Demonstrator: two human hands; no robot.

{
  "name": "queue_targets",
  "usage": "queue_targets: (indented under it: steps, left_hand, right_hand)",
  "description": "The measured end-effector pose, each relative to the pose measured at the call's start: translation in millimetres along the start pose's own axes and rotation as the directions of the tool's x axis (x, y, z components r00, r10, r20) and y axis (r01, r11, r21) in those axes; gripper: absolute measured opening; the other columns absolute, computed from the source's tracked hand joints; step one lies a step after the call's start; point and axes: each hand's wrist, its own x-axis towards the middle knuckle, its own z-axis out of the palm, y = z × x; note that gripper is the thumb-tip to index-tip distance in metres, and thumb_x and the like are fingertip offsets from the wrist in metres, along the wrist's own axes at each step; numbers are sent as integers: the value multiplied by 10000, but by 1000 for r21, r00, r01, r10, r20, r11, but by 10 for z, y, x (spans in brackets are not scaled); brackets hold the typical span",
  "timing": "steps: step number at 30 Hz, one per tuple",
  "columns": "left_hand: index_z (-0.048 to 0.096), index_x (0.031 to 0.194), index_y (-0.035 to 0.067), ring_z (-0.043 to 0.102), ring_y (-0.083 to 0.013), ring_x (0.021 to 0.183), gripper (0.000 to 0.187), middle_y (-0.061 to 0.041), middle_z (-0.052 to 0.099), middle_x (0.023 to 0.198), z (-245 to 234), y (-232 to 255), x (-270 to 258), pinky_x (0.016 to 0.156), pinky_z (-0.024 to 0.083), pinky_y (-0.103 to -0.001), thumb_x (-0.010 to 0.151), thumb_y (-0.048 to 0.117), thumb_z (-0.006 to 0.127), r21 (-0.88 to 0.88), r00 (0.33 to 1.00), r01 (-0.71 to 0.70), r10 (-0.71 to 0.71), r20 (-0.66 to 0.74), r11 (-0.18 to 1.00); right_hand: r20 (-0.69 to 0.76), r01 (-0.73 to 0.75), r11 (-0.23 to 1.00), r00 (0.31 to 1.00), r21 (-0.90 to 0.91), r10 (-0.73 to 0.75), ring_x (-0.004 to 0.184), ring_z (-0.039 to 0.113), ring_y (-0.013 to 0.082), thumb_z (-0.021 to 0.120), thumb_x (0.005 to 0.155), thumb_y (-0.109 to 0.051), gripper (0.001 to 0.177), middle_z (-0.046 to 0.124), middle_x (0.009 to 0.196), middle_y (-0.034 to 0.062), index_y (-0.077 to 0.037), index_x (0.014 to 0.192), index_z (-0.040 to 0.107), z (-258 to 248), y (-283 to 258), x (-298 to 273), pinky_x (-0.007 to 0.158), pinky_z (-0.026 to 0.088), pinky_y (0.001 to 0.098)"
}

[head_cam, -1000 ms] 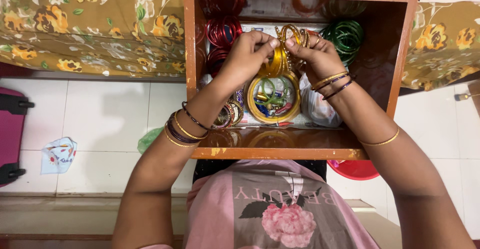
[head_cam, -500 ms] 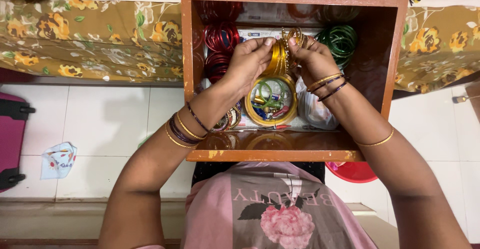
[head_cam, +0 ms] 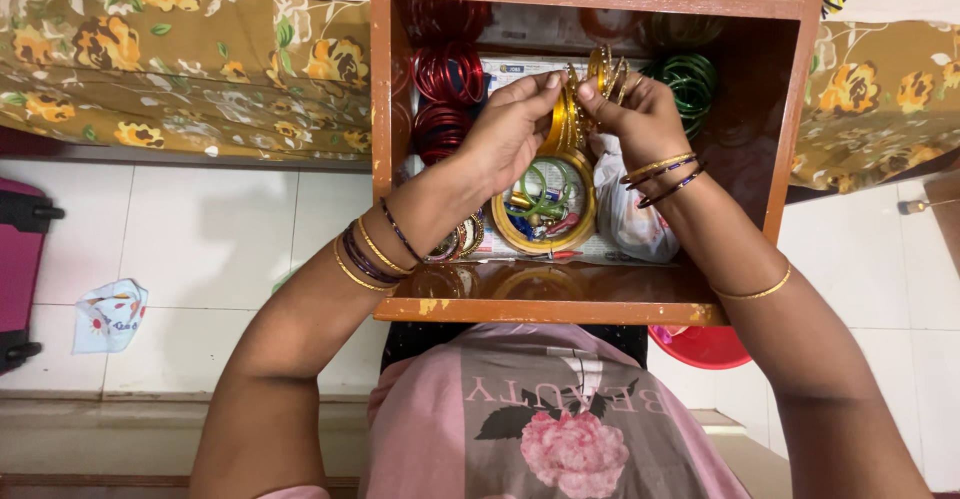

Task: The person organizes various bangles and jewelry items by picking them up from a red bucket and placing them into a wooden drawer, sometimes untangling or grouping them.

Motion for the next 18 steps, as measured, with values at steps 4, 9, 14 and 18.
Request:
queue_targets:
  steps: [4, 9, 14, 18]
  left_hand:
    - [672, 1205, 49, 661, -149, 1078, 248, -53, 720, 1139, 0, -41, 19, 960, 523, -343, 1012, 197, 620, 55, 1000, -18, 19, -19, 998]
    - [689, 1259, 36, 465, -111, 822, 270, -23, 658, 1065, -58, -76, 52, 802, 416, -310, 1069, 226, 656, 119, 995, -9, 20, -96, 993]
    - [696, 1179, 40, 663, -118, 895, 262, -58, 736, 1083, -46, -50, 43, 848, 519, -302, 994, 224, 673, 59, 996, -9, 14, -92, 998]
    - [699, 1179, 57, 652, -87, 904, 259, -37, 738, 1100, -18, -16, 4, 874, 512, -270, 998, 239, 671, 95, 994, -22, 32, -107, 995]
  right_hand:
    - [10, 165, 977, 986, -132, -166, 872, 675, 49, 776, 972, -110, 161, 758, 1015, 32, -3, 1069, 705, -2, 38, 34, 767, 565, 220]
    - [-24, 225, 941, 971, -253, -239, 832, 687, 63, 812, 929, -72, 146, 762, 973, 57, 9, 1009, 719, -3, 105, 57, 743, 569, 223]
    - [-42, 235, 924, 965, -301, -259, 807, 681, 73, 820, 923, -61, 143, 759, 940, 68, 24, 980, 721, -6, 63, 47, 727, 560, 219]
    - [-51, 143, 977, 987, -155, -153, 798, 709, 88, 771, 932, -93, 124, 769, 920, 65, 12, 979, 726, -65, 1, 69, 720, 566, 225]
